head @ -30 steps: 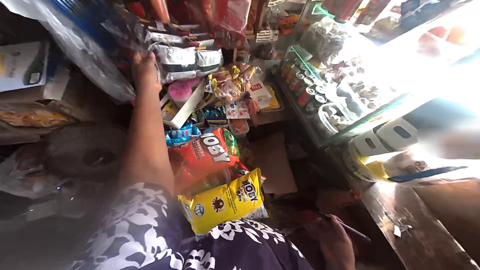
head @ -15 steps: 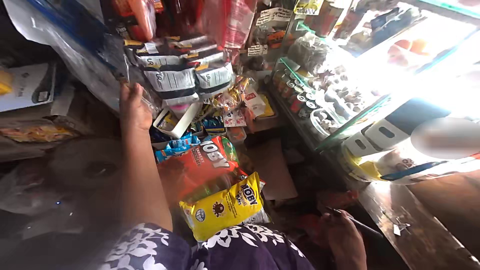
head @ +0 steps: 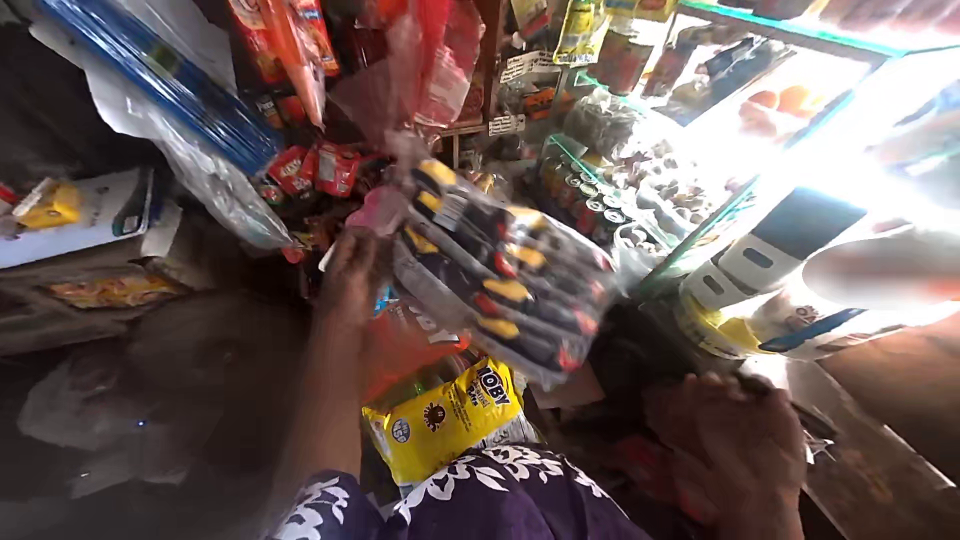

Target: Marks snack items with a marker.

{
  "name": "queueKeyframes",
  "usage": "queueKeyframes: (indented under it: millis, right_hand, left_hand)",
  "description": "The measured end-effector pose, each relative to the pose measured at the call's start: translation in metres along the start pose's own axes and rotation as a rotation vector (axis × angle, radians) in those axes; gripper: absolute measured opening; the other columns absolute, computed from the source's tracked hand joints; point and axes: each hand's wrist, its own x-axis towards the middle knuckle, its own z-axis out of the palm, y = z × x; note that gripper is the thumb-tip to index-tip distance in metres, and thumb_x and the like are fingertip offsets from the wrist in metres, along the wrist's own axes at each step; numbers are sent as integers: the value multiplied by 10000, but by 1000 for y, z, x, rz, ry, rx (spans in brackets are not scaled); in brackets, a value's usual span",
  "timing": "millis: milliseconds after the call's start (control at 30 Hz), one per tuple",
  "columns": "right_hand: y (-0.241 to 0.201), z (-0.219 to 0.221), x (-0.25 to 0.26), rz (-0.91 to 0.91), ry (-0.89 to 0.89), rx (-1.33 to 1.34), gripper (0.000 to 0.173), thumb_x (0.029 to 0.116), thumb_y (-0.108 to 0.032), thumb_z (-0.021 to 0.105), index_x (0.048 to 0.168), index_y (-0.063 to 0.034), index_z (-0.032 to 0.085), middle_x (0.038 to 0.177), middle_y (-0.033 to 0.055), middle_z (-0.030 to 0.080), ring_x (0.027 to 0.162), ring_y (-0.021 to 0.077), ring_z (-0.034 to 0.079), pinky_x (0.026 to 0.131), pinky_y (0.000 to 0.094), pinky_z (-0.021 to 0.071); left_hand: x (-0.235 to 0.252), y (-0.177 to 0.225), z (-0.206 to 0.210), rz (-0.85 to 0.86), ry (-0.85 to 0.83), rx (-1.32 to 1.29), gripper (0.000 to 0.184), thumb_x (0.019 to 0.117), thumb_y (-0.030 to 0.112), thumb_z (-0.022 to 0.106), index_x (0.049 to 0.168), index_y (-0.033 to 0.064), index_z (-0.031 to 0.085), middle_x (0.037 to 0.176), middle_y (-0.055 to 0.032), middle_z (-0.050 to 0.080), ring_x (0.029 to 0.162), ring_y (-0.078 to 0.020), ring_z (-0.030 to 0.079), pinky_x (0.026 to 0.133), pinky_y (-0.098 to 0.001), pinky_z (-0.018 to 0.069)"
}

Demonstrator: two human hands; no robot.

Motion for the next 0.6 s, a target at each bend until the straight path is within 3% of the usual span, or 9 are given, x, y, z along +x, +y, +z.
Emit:
queueKeyframes:
  millis: [100,167,267,333,400,467,533,567,600]
  right_hand:
    - [-15,19,9,-76,20,36,297,1080,-282,423,973,-194,685,865,-41,753,882,134,744,906,392,613]
    - [-17,14,16,-35,22,71,348,1103,-324,332,1003,-190,637,870,-44,744,918,154,740,952,441,587]
    - [-11,7,14,3,-57,177,319,1069,-339,460,988,-176,722,887,-11,768,935,185,752,954,466,589]
    - [-6,17,2,-5,-79,173,310,1076,-264,440,963,-170,713,888,-28,766,903,135,752,930,366,611]
    - [2,15,-8,7,-70,207,265,1059,-217,479,952,-138,708,878,-36,747,864,79,722,970,284,572]
    - [9,4,-12,2,-90,244,217,1039,-203,515,956,-129,701,872,-49,731,858,49,704,988,256,550]
    - [15,-13,-13,-2,-168,262,164,1000,-243,587,959,-146,713,899,-49,733,888,51,709,964,251,563]
    - [17,-19,-14,13,-236,296,158,978,-261,622,979,-146,731,938,-34,742,924,70,716,952,252,566]
    - [20,-23,-15,32,-301,363,168,969,-250,634,1009,-129,743,984,-4,754,967,105,724,960,273,566]
  left_hand:
    - [-1,7,46,-57,-189,52,238,1085,195,431,1215,48,564,1066,17,649,948,-31,633,873,-283,559]
    - [1,3,76,-58,-324,52,193,1071,146,428,1152,36,564,982,17,613,859,-19,596,797,-262,536]
    - [2,-6,113,-102,-516,-47,133,1070,105,427,1062,80,558,909,63,592,803,14,573,751,-214,511]
    - [8,-12,131,-153,-624,-67,127,1069,109,439,1057,62,556,897,42,589,804,0,570,766,-228,506]
    - [10,-11,147,-208,-684,-41,112,1070,113,454,1046,47,541,834,34,572,722,1,538,696,-207,475]
    - [6,-8,162,-179,-652,52,132,1065,112,488,1069,6,566,848,-2,587,723,-13,529,689,-210,461]
    - [-9,-12,175,-27,-505,206,208,1035,130,564,1126,-44,634,1070,-109,663,978,-118,612,887,-309,502]
    - [-18,-21,179,76,-408,269,266,1011,141,601,1167,-68,656,1246,-199,645,1182,-246,604,1032,-415,476]
    - [-28,-33,183,141,-323,302,347,1003,172,612,1241,-80,632,1396,-269,556,1325,-361,520,1114,-504,412]
